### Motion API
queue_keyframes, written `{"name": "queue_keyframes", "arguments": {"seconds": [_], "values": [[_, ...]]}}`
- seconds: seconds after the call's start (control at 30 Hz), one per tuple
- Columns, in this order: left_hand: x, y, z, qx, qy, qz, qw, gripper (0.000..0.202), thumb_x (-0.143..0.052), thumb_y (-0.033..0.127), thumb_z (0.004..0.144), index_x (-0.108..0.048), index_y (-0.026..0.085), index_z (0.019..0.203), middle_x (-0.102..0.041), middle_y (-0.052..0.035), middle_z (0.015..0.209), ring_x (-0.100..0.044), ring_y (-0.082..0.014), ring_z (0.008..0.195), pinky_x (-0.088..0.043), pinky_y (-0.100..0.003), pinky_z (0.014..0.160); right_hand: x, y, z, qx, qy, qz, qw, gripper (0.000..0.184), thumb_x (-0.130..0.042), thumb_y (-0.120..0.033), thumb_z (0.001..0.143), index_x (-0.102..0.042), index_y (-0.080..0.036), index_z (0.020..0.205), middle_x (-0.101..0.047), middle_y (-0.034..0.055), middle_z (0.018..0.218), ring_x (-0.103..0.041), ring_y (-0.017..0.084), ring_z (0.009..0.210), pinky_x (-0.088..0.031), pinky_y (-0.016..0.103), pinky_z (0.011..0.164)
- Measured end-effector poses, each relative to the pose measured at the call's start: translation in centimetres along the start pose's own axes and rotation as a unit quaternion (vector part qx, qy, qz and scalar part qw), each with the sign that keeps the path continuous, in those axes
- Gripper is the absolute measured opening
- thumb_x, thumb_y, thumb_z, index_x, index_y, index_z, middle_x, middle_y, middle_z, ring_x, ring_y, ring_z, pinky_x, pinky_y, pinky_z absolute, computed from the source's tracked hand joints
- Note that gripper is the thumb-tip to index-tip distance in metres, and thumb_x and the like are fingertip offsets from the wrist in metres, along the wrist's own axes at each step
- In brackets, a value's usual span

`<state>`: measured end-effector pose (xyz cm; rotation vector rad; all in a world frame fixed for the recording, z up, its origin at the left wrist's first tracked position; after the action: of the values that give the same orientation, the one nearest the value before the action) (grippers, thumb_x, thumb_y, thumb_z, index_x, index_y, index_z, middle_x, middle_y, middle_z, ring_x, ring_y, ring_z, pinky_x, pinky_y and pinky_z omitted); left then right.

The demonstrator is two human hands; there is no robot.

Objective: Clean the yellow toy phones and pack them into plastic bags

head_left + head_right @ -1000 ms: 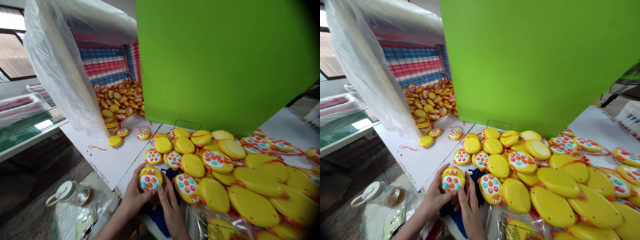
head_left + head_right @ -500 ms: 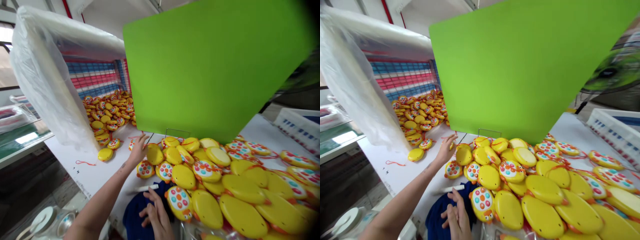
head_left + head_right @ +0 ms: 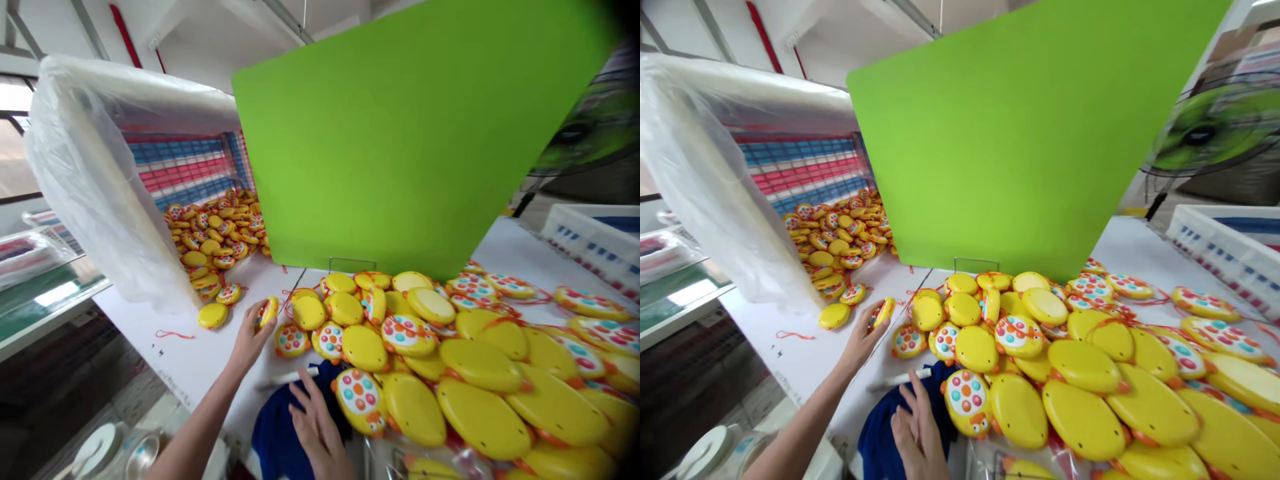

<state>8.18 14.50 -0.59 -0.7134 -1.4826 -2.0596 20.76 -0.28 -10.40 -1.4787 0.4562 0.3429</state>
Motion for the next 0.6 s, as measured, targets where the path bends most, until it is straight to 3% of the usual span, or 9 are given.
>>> {"name": "queue_keyframes", "arguments": {"seconds": [0.13,0.2,0.27,0.37,0.47,0.53,0.6], "values": [[-0.6,4.8,-8.2,-0.022,-0.057,-0.138,0.989,0.05,-0.045,0.046,0.09,-0.045,0.023,0.134,-0.043,-0.0108,0.14,-0.037,-0.0253,0.131,-0.03,-0.042,0.11,-0.9,-1.4,-0.3,0.013,-0.045,-0.031,0.998,0.069,-0.062,-0.044,0.083,-0.03,-0.035,0.143,-0.029,0.0027,0.153,-0.031,0.024,0.138,-0.033,0.041,0.11],[-2.1,6.4,-11.4,-0.002,-0.12,-0.196,0.973,0.047,-0.038,0.046,0.093,-0.048,0.026,0.133,-0.036,-0.0088,0.145,-0.03,-0.0259,0.136,-0.025,-0.044,0.113,-0.7,-1.4,-0.5,-0.02,-0.039,-0.059,0.997,0.069,-0.061,-0.046,0.083,-0.03,-0.033,0.143,-0.035,0.0032,0.15,-0.034,0.024,0.136,-0.033,0.04,0.11],[-3.0,6.8,-13.3,0.027,-0.151,-0.236,0.96,0.048,-0.041,0.048,0.092,-0.047,0.027,0.134,-0.031,-0.0084,0.148,-0.027,-0.0277,0.137,-0.028,-0.044,0.111,0.1,-1.1,-0.6,-0.067,-0.011,-0.088,0.994,0.067,-0.057,-0.052,0.082,-0.036,-0.029,0.141,-0.045,0.005,0.144,-0.041,0.025,0.132,-0.037,0.038,0.107],[-2.8,5.2,-13.8,0.073,-0.129,-0.26,0.954,0.062,-0.056,0.05,0.084,-0.04,0.026,0.138,-0.034,-0.0128,0.142,-0.04,-0.03,0.127,-0.044,-0.042,0.098,1.3,-0.8,-0.8,-0.102,0.026,-0.119,0.987,0.064,-0.053,-0.058,0.082,-0.046,-0.024,0.136,-0.053,0.0063,0.137,-0.045,0.025,0.128,-0.039,0.034,0.105],[-2.0,2.7,-13.3,0.108,-0.101,-0.261,0.954,0.077,-0.069,0.048,0.074,-0.035,0.024,0.139,-0.04,-0.0146,0.134,-0.05,-0.0279,0.111,-0.049,-0.04,0.089,1.7,-0.6,-0.8,-0.116,0.038,-0.116,0.986,0.058,-0.051,-0.058,0.084,-0.051,-0.022,0.129,-0.058,0.0075,0.13,-0.049,0.026,0.124,-0.043,0.033,0.1],[-2.3,1.9,-13.3,0.127,-0.129,-0.305,0.935,0.086,-0.074,0.046,0.069,-0.031,0.025,0.14,-0.041,-0.0142,0.134,-0.055,-0.0262,0.104,-0.05,-0.04,0.086,1.7,-0.5,-0.8,-0.121,0.04,-0.104,0.986,0.055,-0.05,-0.059,0.084,-0.054,-0.022,0.125,-0.062,0.008,0.125,-0.054,0.027,0.118,-0.047,0.035,0.095],[-3.0,2.2,-13.7,0.139,-0.17,-0.385,0.897,0.094,-0.078,0.045,0.066,-0.025,0.027,0.142,-0.043,-0.0135,0.133,-0.057,-0.0254,0.102,-0.05,-0.04,0.086,1.6,-0.6,-0.7,-0.118,0.04,-0.107,0.986,0.053,-0.051,-0.058,0.084,-0.055,-0.023,0.124,-0.063,0.0073,0.123,-0.055,0.027,0.116,-0.047,0.035,0.094]]}}
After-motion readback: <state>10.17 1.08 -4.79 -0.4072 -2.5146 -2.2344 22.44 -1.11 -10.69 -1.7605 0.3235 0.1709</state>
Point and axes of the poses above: each hand's wrist, its own z-axis towards the middle knuckle, its own x-axis out of the back of the hand, y = z × x, the point moved 10 cm from there along z, towards the middle knuckle
